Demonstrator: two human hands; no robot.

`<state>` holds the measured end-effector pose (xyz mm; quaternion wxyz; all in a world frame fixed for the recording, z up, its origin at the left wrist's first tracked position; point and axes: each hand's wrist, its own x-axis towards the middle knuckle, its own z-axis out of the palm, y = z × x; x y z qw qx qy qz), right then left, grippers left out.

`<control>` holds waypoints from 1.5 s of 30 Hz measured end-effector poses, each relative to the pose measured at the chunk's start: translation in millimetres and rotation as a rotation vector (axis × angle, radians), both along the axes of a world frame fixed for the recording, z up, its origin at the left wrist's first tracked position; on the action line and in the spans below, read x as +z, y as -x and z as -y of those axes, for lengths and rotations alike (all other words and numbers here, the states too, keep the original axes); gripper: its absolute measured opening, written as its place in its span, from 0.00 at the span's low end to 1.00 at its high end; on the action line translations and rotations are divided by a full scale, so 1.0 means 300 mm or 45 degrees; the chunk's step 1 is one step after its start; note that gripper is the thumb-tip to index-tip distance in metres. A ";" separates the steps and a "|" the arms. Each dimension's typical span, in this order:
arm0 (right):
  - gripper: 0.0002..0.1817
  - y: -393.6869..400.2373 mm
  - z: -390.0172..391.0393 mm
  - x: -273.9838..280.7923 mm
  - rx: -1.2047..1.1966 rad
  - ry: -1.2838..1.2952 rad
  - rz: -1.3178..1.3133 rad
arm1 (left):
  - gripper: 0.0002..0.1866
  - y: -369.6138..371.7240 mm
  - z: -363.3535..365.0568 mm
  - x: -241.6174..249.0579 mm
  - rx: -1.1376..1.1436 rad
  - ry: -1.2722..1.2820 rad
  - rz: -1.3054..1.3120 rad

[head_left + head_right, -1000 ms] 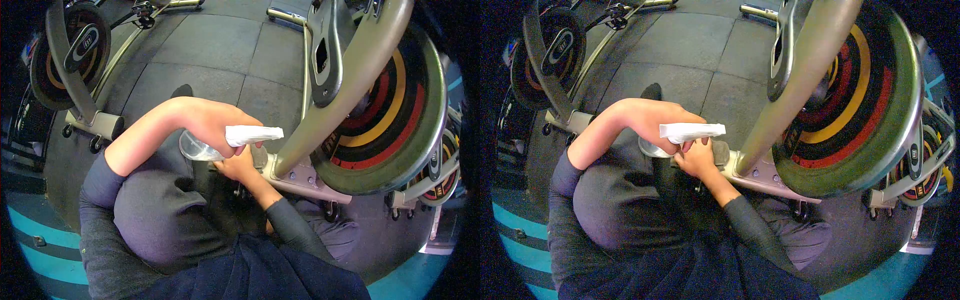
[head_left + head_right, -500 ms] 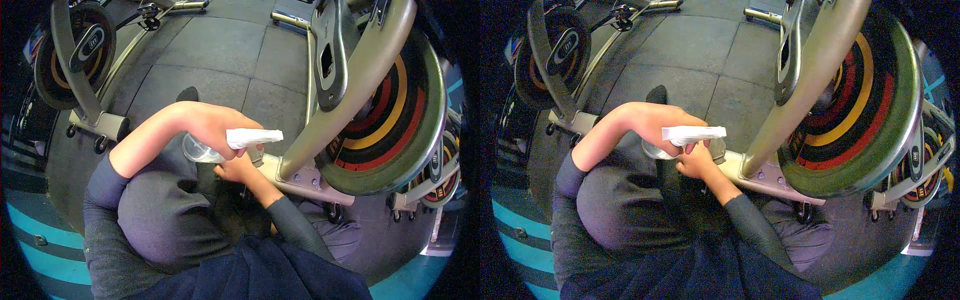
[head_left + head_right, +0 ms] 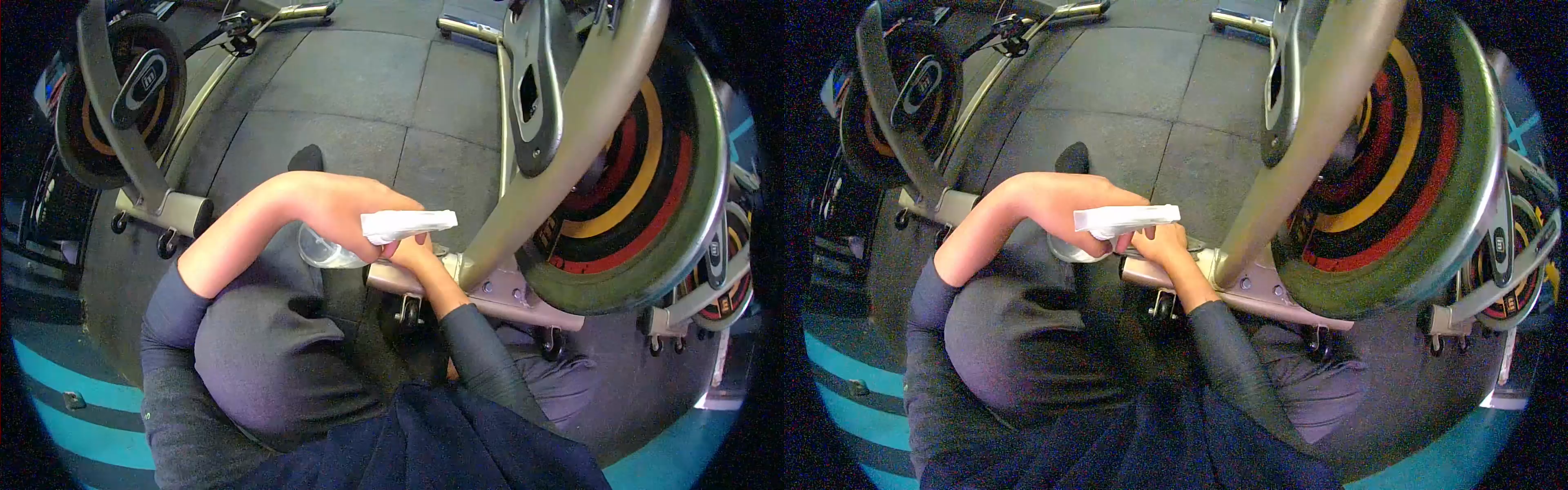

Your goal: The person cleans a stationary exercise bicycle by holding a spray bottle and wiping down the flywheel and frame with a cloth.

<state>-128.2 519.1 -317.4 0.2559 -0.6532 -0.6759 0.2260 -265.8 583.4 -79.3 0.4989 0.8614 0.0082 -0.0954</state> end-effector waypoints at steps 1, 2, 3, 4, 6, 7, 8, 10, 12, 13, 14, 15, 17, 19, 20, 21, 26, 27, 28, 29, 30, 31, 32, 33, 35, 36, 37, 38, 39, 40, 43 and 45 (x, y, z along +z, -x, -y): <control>0.26 -0.012 0.000 0.001 -0.046 0.052 -0.010 | 0.26 0.000 -0.001 0.002 -0.011 -0.006 0.006; 0.26 -0.003 0.015 0.051 -0.101 0.162 0.047 | 0.26 0.004 -0.002 0.003 0.002 -0.005 -0.006; 0.26 -0.004 0.032 0.088 -0.103 0.159 0.053 | 0.26 0.007 -0.003 0.004 0.020 -0.004 -0.018; 0.25 -0.006 0.052 0.113 -0.092 0.251 0.124 | 0.26 0.007 -0.006 0.002 0.021 -0.005 -0.014; 0.23 -0.029 0.108 0.135 0.036 0.311 0.170 | 0.27 0.008 -0.007 -0.009 0.026 0.033 0.009; 0.23 -0.038 0.146 0.140 0.036 0.316 0.172 | 0.27 0.008 -0.001 -0.006 0.026 0.039 0.011; 0.24 -0.042 0.190 0.146 0.066 0.153 0.320 | 0.27 0.006 0.004 0.006 0.015 -0.029 0.031; 0.24 -0.043 0.278 0.162 0.095 -0.016 0.417 | 0.27 0.001 0.009 0.024 0.004 -0.096 0.055; 0.25 -0.021 0.368 0.197 0.040 0.017 0.419 | 0.26 0.001 0.006 0.029 0.028 -0.008 -0.076; 0.27 -0.010 0.407 0.217 -0.018 0.048 0.416 | 0.26 0.002 0.006 0.027 0.035 -0.003 -0.075; 0.27 -0.002 0.437 0.237 -0.023 0.142 0.441 | 0.26 0.001 0.006 0.025 0.046 0.013 -0.099; 0.27 0.004 0.442 0.267 -0.021 0.146 0.440 | 0.26 -0.003 0.007 0.022 0.052 0.030 -0.124; 0.26 0.017 0.440 0.313 -0.045 0.210 0.364 | 0.27 -0.009 0.007 0.003 0.022 0.012 -0.078; 0.25 -0.008 0.386 0.294 0.004 -0.027 0.360 | 0.27 -0.017 0.003 0.002 -0.009 -0.018 -0.033; 0.24 -0.032 0.348 0.244 0.214 -0.084 0.409 | 0.27 -0.019 0.004 0.005 -0.006 -0.019 -0.039; 0.24 -0.050 0.314 0.194 0.425 -0.143 0.457 | 0.27 -0.019 0.003 0.009 -0.002 -0.022 -0.045; 0.17 -0.089 0.201 0.158 0.487 -0.348 0.360 | 0.26 -0.023 -0.004 0.005 0.031 0.018 -0.110; 0.17 -0.083 0.181 0.178 0.480 -0.340 0.357 | 0.26 -0.030 -0.005 -0.002 0.015 0.012 -0.095; 0.17 -0.073 0.153 0.210 0.308 -0.052 0.316 | 0.26 -0.040 -0.004 0.001 0.009 0.009 -0.097; 0.18 -0.061 0.135 0.227 0.137 0.232 0.269 | 0.26 -0.048 0.000 0.008 -0.013 -0.026 -0.095; 0.22 -0.058 0.111 0.145 -0.038 0.188 0.238 | 0.26 -0.051 0.003 0.015 -0.033 -0.062 -0.094; 0.22 -0.051 0.098 0.150 -0.040 0.182 0.234 | 0.26 -0.053 0.003 0.017 -0.035 -0.068 -0.097; 0.24 -0.047 0.084 0.157 -0.143 0.228 0.220 | 0.27 -0.055 0.002 0.014 -0.029 -0.053 -0.091; 0.26 -0.047 0.074 0.167 -0.248 0.272 0.208 | 0.27 -0.060 0.001 0.013 -0.026 -0.039 -0.082; 0.28 -0.044 0.065 0.186 -0.340 0.330 0.208 | 0.27 -0.060 0.004 0.016 -0.025 -0.040 -0.096; 0.30 -0.043 0.063 0.194 -0.419 0.393 0.205 | 0.28 -0.060 0.007 0.018 -0.012 -0.034 -0.113; 0.30 -0.041 0.066 0.194 -0.423 0.385 0.206 | 0.28 -0.061 0.011 0.018 -0.015 -0.042 -0.111; 0.28 -0.035 0.073 0.188 -0.462 0.381 0.222 | 0.28 -0.061 0.014 0.017 -0.019 -0.035 -0.097; 0.27 -0.030 0.081 0.182 -0.501 0.375 0.241 | 0.28 -0.060 0.015 0.020 -0.023 -0.030 -0.080; 0.27 -0.026 0.099 0.176 -0.503 0.363 0.245 | 0.28 -0.058 0.014 0.024 -0.022 -0.042 -0.074; 0.25 -0.016 0.213 0.129 -0.459 0.134 0.231 | 0.28 -0.047 0.019 0.022 -0.016 -0.016 -0.075; 0.24 -0.022 0.287 0.092 -0.336 -0.282 0.332 | 0.27 -0.040 0.017 0.024 -0.016 0.029 -0.065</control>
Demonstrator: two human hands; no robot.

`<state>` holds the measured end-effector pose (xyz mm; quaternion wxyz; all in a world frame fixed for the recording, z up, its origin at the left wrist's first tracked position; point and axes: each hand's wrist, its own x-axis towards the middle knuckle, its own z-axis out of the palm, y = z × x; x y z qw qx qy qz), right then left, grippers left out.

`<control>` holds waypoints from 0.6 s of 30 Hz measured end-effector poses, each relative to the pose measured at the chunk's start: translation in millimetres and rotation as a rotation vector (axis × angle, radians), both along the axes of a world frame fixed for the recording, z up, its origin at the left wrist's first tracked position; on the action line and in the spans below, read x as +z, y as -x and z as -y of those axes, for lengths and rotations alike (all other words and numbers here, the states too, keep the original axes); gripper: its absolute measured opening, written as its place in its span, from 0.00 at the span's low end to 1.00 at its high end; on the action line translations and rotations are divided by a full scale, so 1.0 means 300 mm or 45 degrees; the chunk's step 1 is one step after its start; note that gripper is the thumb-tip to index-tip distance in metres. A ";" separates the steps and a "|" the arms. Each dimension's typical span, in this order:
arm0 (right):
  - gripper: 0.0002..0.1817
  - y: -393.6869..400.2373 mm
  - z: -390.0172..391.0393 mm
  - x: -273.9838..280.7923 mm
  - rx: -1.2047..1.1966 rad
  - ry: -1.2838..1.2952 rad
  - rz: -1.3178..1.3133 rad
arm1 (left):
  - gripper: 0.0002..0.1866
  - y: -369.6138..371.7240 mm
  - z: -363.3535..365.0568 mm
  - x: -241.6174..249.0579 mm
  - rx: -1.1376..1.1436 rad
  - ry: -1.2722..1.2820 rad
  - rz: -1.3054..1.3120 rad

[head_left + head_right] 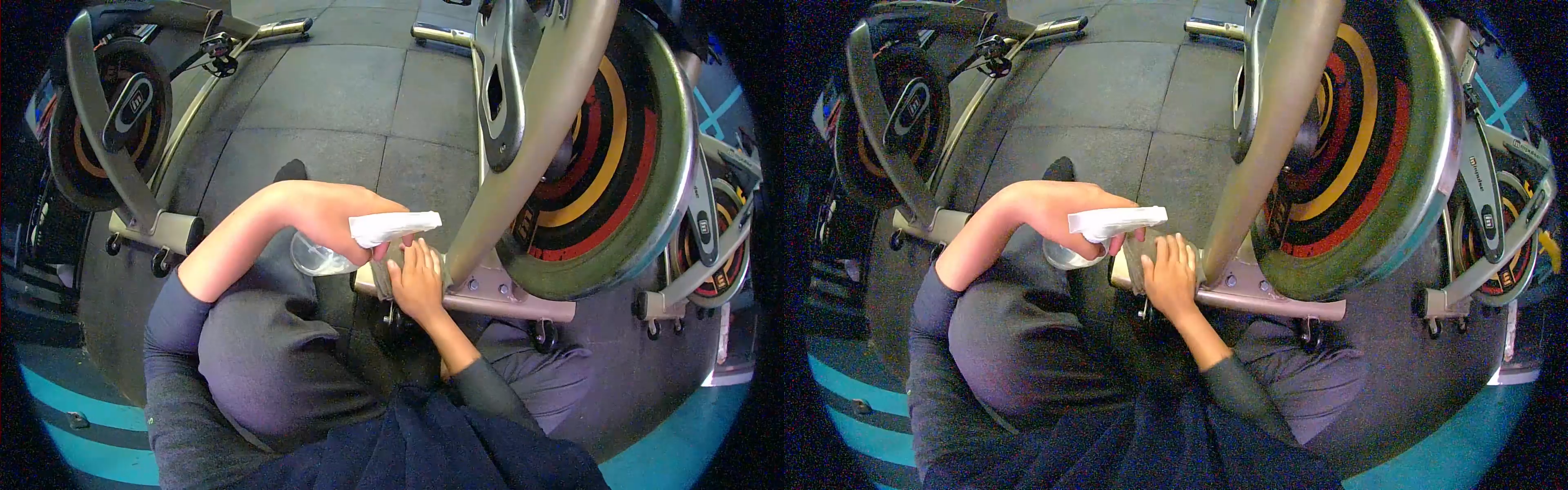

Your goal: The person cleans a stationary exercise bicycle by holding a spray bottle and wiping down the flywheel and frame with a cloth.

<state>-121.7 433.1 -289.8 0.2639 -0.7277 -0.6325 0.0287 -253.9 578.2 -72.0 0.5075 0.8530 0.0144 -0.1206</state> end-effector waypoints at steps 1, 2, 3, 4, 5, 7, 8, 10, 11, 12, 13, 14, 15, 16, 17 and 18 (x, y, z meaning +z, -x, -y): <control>0.22 0.002 0.033 0.029 0.023 0.076 -0.083 | 0.27 0.003 0.000 0.003 0.007 0.002 0.005; 0.22 -0.002 0.061 0.051 0.032 0.079 -0.078 | 0.27 0.005 0.001 0.008 0.010 -0.039 -0.007; 0.22 -0.008 0.087 0.070 0.070 0.195 -0.103 | 0.27 0.006 0.001 0.008 0.013 -0.078 -0.018; 0.21 -0.009 0.105 0.100 0.104 0.312 -0.129 | 0.27 0.008 0.000 0.005 0.018 -0.072 -0.015; 0.21 -0.006 0.111 0.139 0.098 0.443 -0.078 | 0.27 0.007 -0.001 0.002 0.027 -0.054 -0.034; 0.21 -0.006 0.077 0.139 0.143 0.323 -0.011 | 0.27 0.000 -0.005 -0.004 0.025 -0.037 -0.056; 0.21 -0.009 0.055 0.137 0.195 0.200 0.057 | 0.27 0.001 -0.007 -0.010 0.018 -0.021 -0.032; 0.21 -0.025 -0.001 0.061 0.283 0.144 0.081 | 0.27 0.005 -0.008 -0.012 0.017 -0.004 -0.016; 0.21 -0.033 -0.024 0.020 0.370 0.089 0.108 | 0.27 0.006 -0.007 -0.008 0.027 0.016 0.003; 0.21 -0.032 -0.040 0.027 0.372 0.088 0.103 | 0.27 0.006 -0.009 -0.005 0.036 0.034 0.024; 0.20 -0.033 -0.055 0.034 0.343 0.146 0.078 | 0.27 0.005 -0.013 -0.005 0.037 0.034 0.020; 0.19 -0.037 -0.073 0.041 0.315 0.206 0.054 | 0.27 0.006 -0.018 -0.007 0.028 0.017 0.027; 0.20 -0.037 -0.093 0.087 0.283 0.317 -0.028 | 0.28 0.006 -0.014 -0.016 0.015 0.011 0.032; 0.20 -0.040 -0.121 0.102 0.278 0.328 -0.033 | 0.28 0.003 -0.012 -0.021 0.010 0.023 0.029; 0.21 -0.044 -0.158 0.118 0.198 0.530 -0.071 | 0.28 -0.001 -0.017 -0.016 0.018 0.006 0.000; 0.22 -0.043 -0.177 0.127 0.116 0.731 -0.112 | 0.28 -0.004 -0.018 -0.011 0.026 -0.013 -0.031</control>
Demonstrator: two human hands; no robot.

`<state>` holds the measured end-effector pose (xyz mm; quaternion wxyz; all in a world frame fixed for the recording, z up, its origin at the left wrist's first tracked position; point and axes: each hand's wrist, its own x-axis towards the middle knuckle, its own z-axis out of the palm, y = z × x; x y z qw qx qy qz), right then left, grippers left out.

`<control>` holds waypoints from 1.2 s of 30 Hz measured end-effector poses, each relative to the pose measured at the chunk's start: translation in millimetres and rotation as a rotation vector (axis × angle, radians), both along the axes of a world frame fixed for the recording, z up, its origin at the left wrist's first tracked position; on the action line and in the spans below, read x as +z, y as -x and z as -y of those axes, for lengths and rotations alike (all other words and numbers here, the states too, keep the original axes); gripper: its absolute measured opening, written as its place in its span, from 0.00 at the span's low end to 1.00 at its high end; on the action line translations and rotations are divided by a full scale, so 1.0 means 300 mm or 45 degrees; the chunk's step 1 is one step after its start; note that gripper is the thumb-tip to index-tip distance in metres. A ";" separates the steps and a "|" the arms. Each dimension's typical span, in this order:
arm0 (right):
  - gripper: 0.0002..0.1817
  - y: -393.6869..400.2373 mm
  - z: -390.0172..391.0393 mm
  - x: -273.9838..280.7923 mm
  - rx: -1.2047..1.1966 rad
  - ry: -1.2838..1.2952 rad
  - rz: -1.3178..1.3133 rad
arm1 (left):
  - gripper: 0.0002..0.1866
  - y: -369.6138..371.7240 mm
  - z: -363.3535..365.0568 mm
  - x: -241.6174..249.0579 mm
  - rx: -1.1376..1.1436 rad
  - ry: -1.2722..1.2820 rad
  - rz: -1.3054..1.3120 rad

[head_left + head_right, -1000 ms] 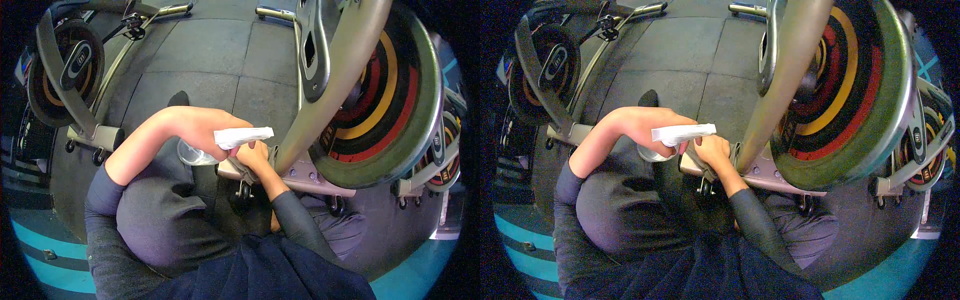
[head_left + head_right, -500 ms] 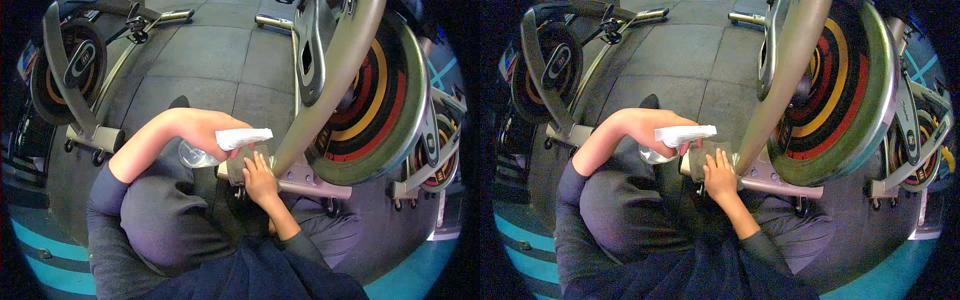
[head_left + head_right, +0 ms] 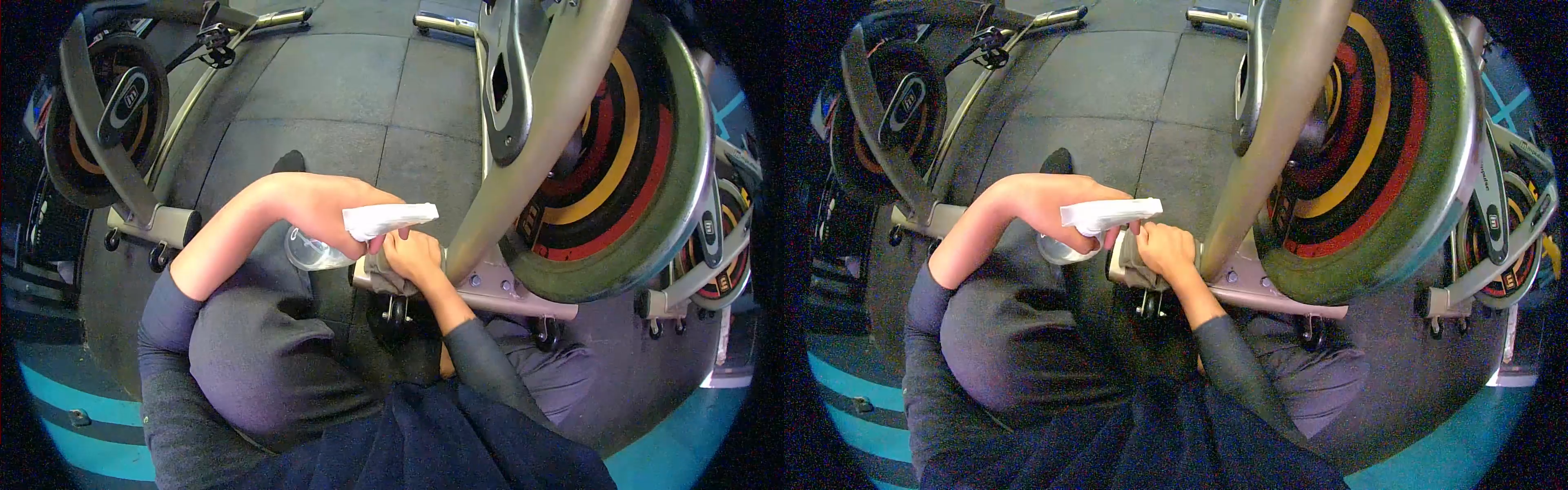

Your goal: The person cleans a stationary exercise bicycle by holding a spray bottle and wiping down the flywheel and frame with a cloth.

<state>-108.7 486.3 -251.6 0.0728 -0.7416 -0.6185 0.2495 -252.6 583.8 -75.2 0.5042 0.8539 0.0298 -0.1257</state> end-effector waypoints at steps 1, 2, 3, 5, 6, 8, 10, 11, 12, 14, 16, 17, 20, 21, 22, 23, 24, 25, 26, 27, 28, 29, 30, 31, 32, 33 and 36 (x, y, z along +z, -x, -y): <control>0.24 0.001 -0.014 -0.022 -0.087 -0.098 0.008 | 0.28 -0.004 0.000 0.005 -0.007 -0.008 -0.002; 0.24 -0.001 -0.028 -0.031 -0.094 -0.107 0.006 | 0.28 -0.006 0.002 0.007 -0.010 -0.019 -0.010; 0.24 -0.006 -0.042 -0.035 -0.117 -0.039 0.000 | 0.29 -0.009 0.005 0.008 -0.013 -0.029 -0.016; 0.23 -0.013 -0.043 -0.043 -0.146 0.022 0.000 | 0.29 -0.010 0.009 0.016 -0.005 -0.027 0.014; 0.22 -0.007 -0.029 -0.045 -0.112 -0.064 0.034 | 0.29 -0.008 0.014 0.019 0.011 -0.017 0.038; 0.21 0.006 0.013 -0.048 -0.078 -0.161 0.068 | 0.28 -0.005 0.023 0.031 0.011 -0.025 0.040; 0.20 0.010 0.093 -0.037 0.050 -0.363 0.020 | 0.28 0.002 0.025 0.033 0.024 -0.025 0.044; 0.20 0.015 0.127 -0.061 0.058 -0.362 0.020 | 0.28 0.006 0.022 0.029 0.021 -0.008 0.050; 0.20 0.022 0.156 -0.083 0.068 -0.682 0.134 | 0.28 0.010 0.020 0.025 0.016 0.011 0.055; 0.20 0.013 0.174 -0.122 0.080 -0.997 0.245 | 0.27 0.015 0.019 0.028 0.014 0.006 0.051; 0.21 0.008 0.177 -0.120 0.125 -0.987 0.286 | 0.27 0.021 0.020 0.029 0.012 0.007 0.043; 0.21 0.012 0.173 -0.119 0.125 -0.982 0.283 | 0.27 0.023 0.020 0.030 0.023 0.013 0.034; 0.22 0.015 0.119 -0.073 0.055 -0.649 0.242 | 0.27 0.019 0.012 0.027 0.020 -0.004 0.036; 0.22 0.008 0.089 -0.057 0.053 -0.423 0.223 | 0.27 0.017 0.013 0.024 0.014 -0.026 0.045; 0.22 0.001 0.060 -0.045 0.050 -0.199 0.203 | 0.27 0.015 0.016 0.022 0.010 -0.027 0.047; 0.26 -0.011 0.028 -0.046 0.020 -0.121 0.146 | 0.28 0.011 0.018 0.023 0.016 0.004 0.046; 0.26 -0.017 0.006 -0.033 0.015 -0.126 0.145 | 0.28 0.008 0.019 0.028 0.021 0.033 0.045; 0.28 -0.024 -0.013 -0.020 -0.046 0.003 0.077 | 0.28 0.006 0.022 0.035 0.014 0.026 0.042; 0.30 -0.030 -0.029 -0.006 -0.108 0.131 0.009 | 0.28 0.005 0.026 0.041 0.019 0.001 0.039; 0.33 -0.035 -0.049 -0.015 -0.124 0.192 0.004 | 0.28 0.004 0.028 0.046 0.023 -0.023 0.037; 0.33 -0.038 -0.053 -0.027 -0.132 0.187 0.006 | 0.28 0.003 0.025 0.047 0.015 -0.028 0.040; 0.32 -0.038 -0.051 -0.042 -0.126 0.158 0.018 | 0.28 0.006 0.021 0.043 0.008 -0.030 0.054; 0.31 -0.031 -0.044 -0.034 -0.117 0.133 0.030 | 0.29 0.010 0.020 0.039 0.002 -0.030 0.068; 0.31 -0.027 -0.029 -0.027 -0.117 0.133 0.033 | 0.29 0.010 0.019 0.039 0.002 -0.029 0.071; 0.28 -0.023 -0.005 -0.022 -0.008 0.016 0.070 | 0.28 0.011 0.020 0.039 -0.001 -0.025 0.079; 0.26 -0.015 0.019 -0.019 0.105 -0.101 0.106 | 0.28 0.013 0.020 0.039 -0.002 -0.020 0.087; 0.22 0.020 0.105 -0.094 0.210 -0.784 0.200 | 0.28 0.014 0.017 0.032 -0.014 -0.017 0.059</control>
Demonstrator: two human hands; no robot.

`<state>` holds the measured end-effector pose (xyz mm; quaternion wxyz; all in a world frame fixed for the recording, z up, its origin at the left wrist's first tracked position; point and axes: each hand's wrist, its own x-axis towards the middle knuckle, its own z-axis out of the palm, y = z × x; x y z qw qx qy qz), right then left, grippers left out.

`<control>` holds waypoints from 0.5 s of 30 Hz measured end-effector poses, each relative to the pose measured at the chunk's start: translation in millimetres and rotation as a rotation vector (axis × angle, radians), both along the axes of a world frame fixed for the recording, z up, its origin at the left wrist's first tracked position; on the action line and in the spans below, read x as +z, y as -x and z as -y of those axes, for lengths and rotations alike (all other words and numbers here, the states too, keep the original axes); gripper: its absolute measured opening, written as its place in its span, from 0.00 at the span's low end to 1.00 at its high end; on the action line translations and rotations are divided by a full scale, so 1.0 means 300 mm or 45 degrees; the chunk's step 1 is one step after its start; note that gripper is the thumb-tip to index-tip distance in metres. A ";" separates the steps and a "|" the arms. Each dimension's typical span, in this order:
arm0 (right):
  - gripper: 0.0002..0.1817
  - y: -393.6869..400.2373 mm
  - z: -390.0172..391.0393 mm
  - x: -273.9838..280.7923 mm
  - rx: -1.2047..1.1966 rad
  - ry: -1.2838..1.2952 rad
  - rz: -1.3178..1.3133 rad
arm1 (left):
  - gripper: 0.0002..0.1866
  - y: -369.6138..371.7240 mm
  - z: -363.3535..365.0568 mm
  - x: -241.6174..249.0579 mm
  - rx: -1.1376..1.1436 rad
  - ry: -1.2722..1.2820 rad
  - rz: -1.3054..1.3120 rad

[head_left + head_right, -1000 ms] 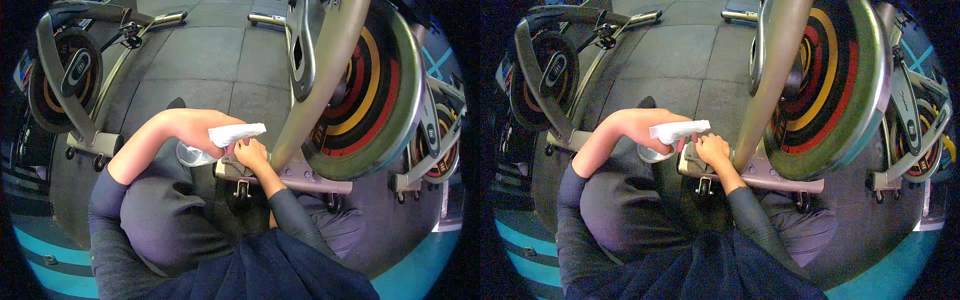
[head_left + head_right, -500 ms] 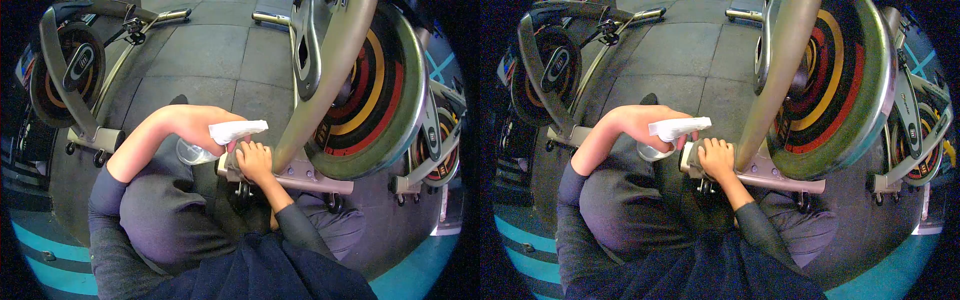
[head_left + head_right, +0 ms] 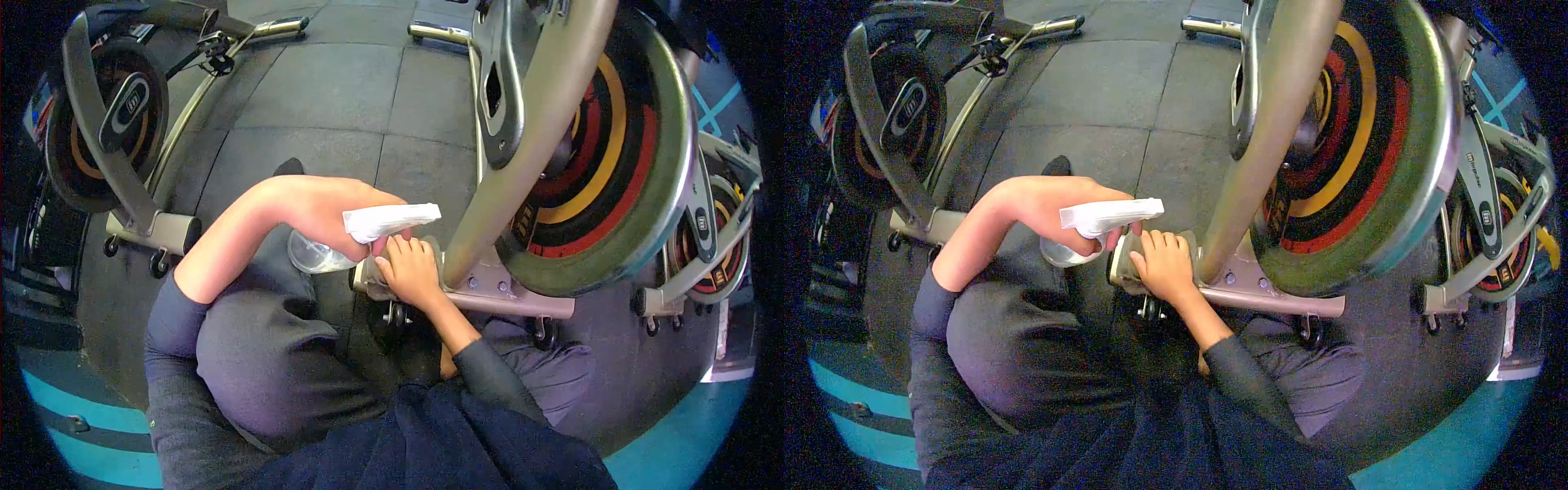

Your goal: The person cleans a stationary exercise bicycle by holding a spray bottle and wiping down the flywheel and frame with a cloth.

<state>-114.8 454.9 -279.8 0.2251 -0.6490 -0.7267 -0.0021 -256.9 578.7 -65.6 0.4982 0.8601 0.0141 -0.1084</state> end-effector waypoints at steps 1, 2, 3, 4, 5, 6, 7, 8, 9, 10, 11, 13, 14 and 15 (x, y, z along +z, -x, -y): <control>0.23 0.005 0.013 -0.012 0.007 -0.022 0.075 | 0.28 0.001 -0.005 -0.009 0.008 0.014 0.002; 0.23 0.005 0.014 -0.022 0.014 -0.007 0.075 | 0.29 0.001 -0.013 -0.018 0.000 -0.006 0.032; 0.24 0.004 0.002 -0.012 0.022 0.080 0.050 | 0.29 -0.001 -0.016 -0.025 -0.012 -0.029 0.062; 0.24 0.003 -0.018 0.001 0.029 0.160 0.025 | 0.29 -0.002 -0.016 -0.022 -0.010 -0.023 0.061; 0.24 0.004 -0.043 0.015 0.030 0.164 0.024 | 0.29 -0.006 -0.014 -0.014 -0.018 -0.009 0.053; 0.26 0.004 -0.073 0.032 0.007 0.401 -0.018 | 0.28 -0.011 -0.012 -0.010 -0.025 0.004 0.045; 0.29 0.001 -0.102 0.043 -0.015 0.636 -0.062 | 0.28 -0.016 -0.011 -0.009 -0.026 0.002 0.043; 0.29 -0.006 -0.130 0.047 -0.014 0.631 -0.064 | 0.28 -0.019 -0.010 -0.008 -0.029 -0.027 0.034; 0.31 -0.013 -0.157 0.040 -0.072 0.761 -0.174 | 0.28 -0.020 -0.009 -0.005 -0.034 -0.056 0.024; 0.34 -0.018 -0.179 0.030 -0.131 0.889 -0.286 | 0.28 -0.019 -0.007 -0.002 -0.036 -0.063 0.018; 0.35 -0.025 -0.197 0.011 -0.133 0.886 -0.315 | 0.27 -0.018 -0.004 -0.001 -0.026 -0.038 0.023; 0.35 -0.037 -0.223 -0.056 -0.091 0.824 -0.356 | 0.27 -0.019 -0.005 0.002 -0.023 -0.017 0.030; 0.35 -0.044 -0.229 -0.085 -0.045 0.770 -0.391 | 0.27 -0.017 -0.005 0.001 -0.029 -0.029 0.025; 0.35 -0.038 -0.218 -0.071 -0.048 0.768 -0.391 | 0.27 -0.016 -0.005 0.001 -0.034 -0.039 0.021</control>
